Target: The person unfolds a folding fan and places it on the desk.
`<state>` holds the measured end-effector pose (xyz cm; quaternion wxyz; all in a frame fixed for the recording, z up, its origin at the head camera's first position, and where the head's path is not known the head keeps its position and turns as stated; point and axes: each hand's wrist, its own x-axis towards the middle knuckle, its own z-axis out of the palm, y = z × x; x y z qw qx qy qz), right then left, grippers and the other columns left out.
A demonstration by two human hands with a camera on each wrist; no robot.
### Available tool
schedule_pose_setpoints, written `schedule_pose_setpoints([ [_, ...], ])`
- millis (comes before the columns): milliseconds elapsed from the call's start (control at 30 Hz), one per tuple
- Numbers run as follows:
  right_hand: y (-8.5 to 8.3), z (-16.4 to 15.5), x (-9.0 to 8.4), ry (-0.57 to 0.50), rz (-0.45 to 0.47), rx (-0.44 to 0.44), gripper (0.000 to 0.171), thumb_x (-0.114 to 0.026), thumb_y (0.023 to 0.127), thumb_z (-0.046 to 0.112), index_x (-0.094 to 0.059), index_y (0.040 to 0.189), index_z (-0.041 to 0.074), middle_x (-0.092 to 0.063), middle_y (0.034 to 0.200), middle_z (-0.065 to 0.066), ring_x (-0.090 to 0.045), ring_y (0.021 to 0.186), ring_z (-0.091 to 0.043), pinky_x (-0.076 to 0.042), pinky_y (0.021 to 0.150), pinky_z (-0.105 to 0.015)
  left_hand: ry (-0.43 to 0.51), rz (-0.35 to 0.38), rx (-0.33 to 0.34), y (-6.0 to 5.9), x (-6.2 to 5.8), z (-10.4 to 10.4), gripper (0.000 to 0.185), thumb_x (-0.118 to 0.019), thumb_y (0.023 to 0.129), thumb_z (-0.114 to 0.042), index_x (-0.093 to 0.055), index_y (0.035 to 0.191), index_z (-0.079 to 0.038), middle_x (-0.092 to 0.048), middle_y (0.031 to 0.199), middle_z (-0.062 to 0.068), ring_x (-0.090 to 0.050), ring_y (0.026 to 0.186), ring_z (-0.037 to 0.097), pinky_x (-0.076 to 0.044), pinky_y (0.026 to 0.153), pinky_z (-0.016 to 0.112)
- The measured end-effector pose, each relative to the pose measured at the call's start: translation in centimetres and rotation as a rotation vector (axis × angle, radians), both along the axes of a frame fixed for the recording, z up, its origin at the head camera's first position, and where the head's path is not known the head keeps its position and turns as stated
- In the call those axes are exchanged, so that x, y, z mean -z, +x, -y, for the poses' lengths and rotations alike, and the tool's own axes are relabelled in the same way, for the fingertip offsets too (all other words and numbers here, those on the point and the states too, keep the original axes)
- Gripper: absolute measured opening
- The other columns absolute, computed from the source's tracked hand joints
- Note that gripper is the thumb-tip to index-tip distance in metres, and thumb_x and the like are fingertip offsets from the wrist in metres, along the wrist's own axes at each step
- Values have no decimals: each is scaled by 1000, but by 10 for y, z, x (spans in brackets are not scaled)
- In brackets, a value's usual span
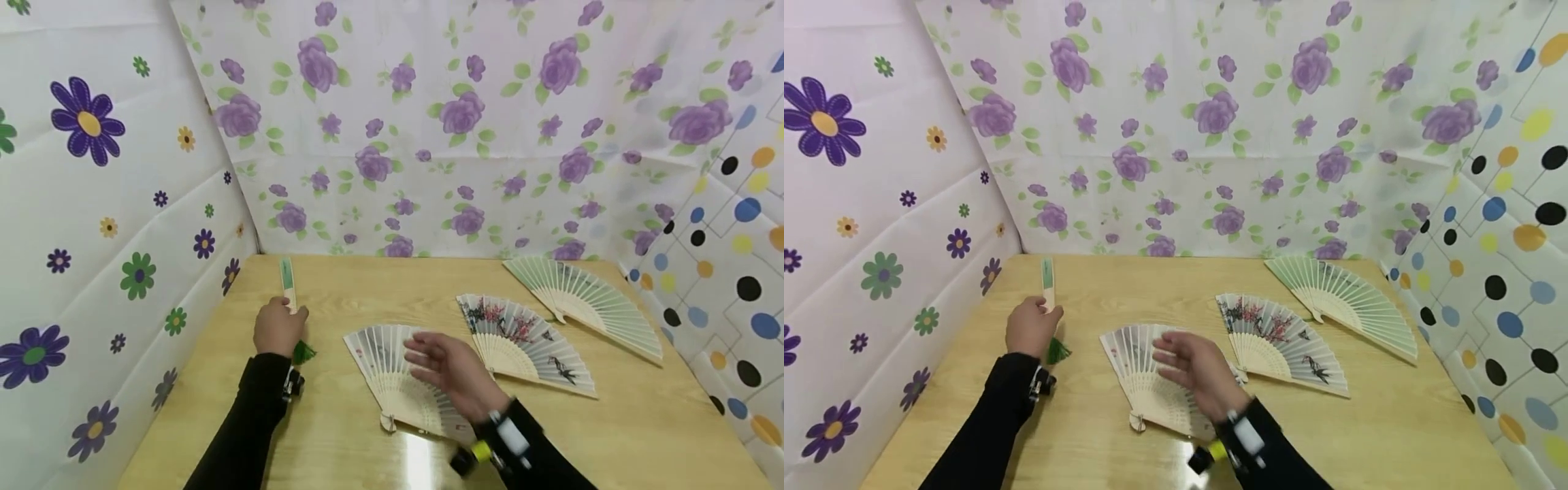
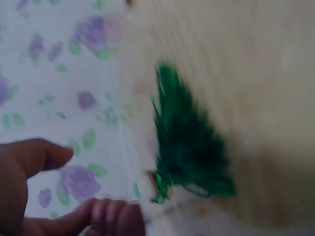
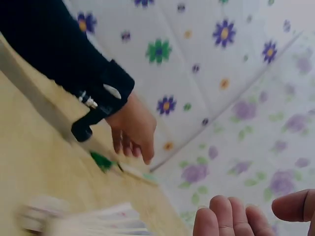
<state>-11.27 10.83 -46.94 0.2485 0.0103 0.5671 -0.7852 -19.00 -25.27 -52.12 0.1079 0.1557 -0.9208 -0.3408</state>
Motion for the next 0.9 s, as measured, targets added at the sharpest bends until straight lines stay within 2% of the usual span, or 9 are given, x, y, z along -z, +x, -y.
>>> schedule_pose_setpoints([
  [133, -65, 38, 12, -18, -27, -48, 59, -43, 126, 27, -31, 175, -4, -37, 180, -33, -44, 167, -47, -44, 139, -50, -167, 163, -31, -34, 6, 5, 72, -67, 112, -48, -66, 128, 22, -65, 122, 44, -70, 105, 59, -65, 81, 65],
  [233, -99, 68, 29, -10, -6, -54, 60, -44, 125, 20, -26, 175, -7, -35, 179, -37, -42, 167, -49, -44, 138, -50, -209, 244, -22, -32, -6, -3, 58, -69, 113, -35, -69, 120, 23, -67, 119, 46, -71, 108, 61, -66, 85, 68],
  [333, -125, 92, 40, 8, 33, -20, 59, -51, 120, 14, -33, 171, -8, -55, 162, -36, -61, 151, -42, -53, 131, -47, -235, 196, -10, -38, 1, -3, 38, -66, 111, -18, -73, 107, 19, -72, 104, 41, -74, 94, 58, -67, 74, 66],
  [400, -140, 105, 43, -17, 64, -5, 33, -54, 117, 11, -55, 147, -4, -67, 128, -23, -70, 117, -28, -56, 117, -36, -229, 159, 1, -48, 8, 0, 27, -65, 107, -9, -75, 95, 13, -74, 91, 34, -75, 81, 51, -66, 65, 61],
  [467, -140, 116, 55, -22, 94, 9, 14, -56, 114, 8, -56, 128, 4, -60, 111, -10, -59, 98, -19, -53, 105, -33, -223, 156, 23, -46, 29, 8, 24, -67, 103, -7, -74, 84, 6, -74, 79, 24, -73, 71, 43, -62, 56, 54],
  [567, -141, 129, 62, -51, 128, 18, 8, -57, 113, 6, -54, 120, 5, -59, 113, -12, -55, 99, -17, -49, 101, -33, -206, 196, 90, -51, 53, 19, 28, -79, 99, -16, -73, 74, -4, -70, 69, 12, -67, 62, 30, -54, 51, 42],
  [633, -142, 135, 61, -31, 114, 30, 33, -59, 113, 5, -55, 143, -8, -64, 140, -26, -68, 123, -29, -57, 119, -39, -179, 215, 133, -56, 64, 26, 32, -86, 97, -25, -72, 74, -7, -68, 68, 8, -64, 61, 26, -51, 51, 38],
  [767, -150, 143, 55, -19, 93, 9, 50, -60, 113, 6, -50, 156, -16, -48, 168, -37, -55, 157, -46, -53, 130, -46, -107, 260, 171, -62, 65, 30, 36, -90, 98, -32, -74, 78, -8, -68, 69, 9, -63, 61, 26, -48, 54, 36],
  [900, -152, 146, 57, 41, 66, -88, 57, -59, 115, 10, -43, 164, -15, -46, 173, -37, -49, 163, -48, -50, 134, -52, -49, 287, 148, -52, 55, 21, 36, -82, 104, -27, -74, 75, -6, -67, 66, 8, -62, 58, 25, -48, 54, 34],
])
